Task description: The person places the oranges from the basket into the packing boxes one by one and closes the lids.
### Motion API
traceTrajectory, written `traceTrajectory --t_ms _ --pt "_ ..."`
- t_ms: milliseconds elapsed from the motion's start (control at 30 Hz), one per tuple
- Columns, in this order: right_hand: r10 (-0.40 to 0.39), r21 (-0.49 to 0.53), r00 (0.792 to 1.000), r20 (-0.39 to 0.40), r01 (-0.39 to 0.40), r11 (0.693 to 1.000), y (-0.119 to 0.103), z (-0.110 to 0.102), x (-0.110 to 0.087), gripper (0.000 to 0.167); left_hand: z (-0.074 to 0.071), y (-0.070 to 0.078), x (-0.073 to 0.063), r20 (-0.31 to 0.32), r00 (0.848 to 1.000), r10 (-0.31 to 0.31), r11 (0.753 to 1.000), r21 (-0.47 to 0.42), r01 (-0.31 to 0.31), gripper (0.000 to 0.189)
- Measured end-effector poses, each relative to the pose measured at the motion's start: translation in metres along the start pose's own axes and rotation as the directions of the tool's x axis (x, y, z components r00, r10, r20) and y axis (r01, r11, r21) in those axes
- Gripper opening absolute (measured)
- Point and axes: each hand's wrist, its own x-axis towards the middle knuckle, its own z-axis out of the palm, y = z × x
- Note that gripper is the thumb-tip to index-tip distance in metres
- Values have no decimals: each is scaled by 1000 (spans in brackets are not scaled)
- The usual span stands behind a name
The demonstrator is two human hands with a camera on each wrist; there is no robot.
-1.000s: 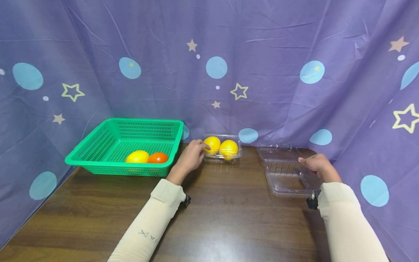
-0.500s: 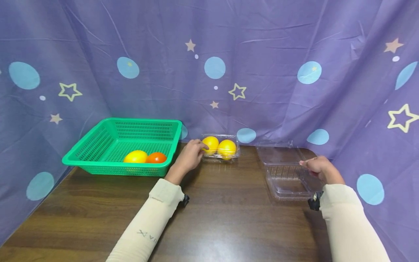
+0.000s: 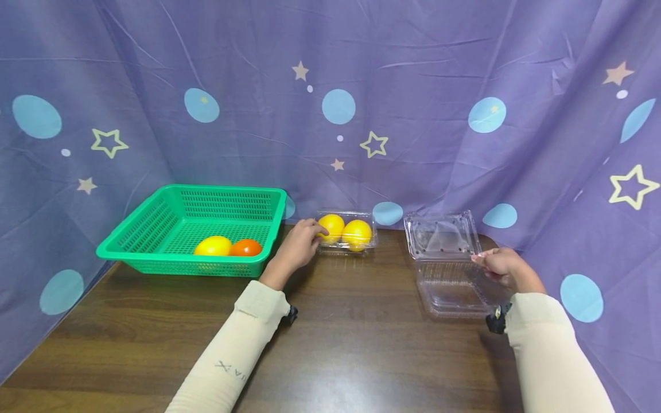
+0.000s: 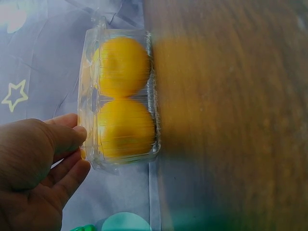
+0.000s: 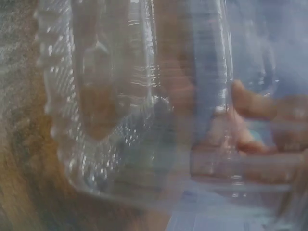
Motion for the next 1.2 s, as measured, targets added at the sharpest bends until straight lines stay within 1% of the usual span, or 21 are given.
traceTrajectory --t_ms 167,333,500,633,900,1000,1133,1200 --pt "-24 42 1000 -17 25 999 4 1 1 20 0 0 1 -2 1000 6 1000 1 -6 20" --pt "-55 112 998 -13 56 992 7 3 1 21 -1 0 2 7 1000 4 1000 2 -4 20" --pt "-84 168 996 -35 89 982 8 5 0 22 -3 1 2 11 1000 2 1000 -5 -2 20" --pt "-112 224 993 -49 120 967 8 7 -1 22 -4 1 2 13 1000 -1 1000 -15 1 19" --pt "-142 361 989 -45 149 921 10 13 0 27 -5 1 1 21 1000 -15 1000 -6 16 19" --pt "-135 377 989 -56 146 915 8 16 0 25 -4 1 1 18 1000 -14 1000 -7 14 19" --pt "-120 352 990 -70 138 926 6 20 -1 20 -3 1 0 17 1000 -6 1000 -9 6 19" --pt "-116 352 990 -76 135 926 4 23 -2 17 -3 1 -1 18 1000 -7 1000 -8 7 19"
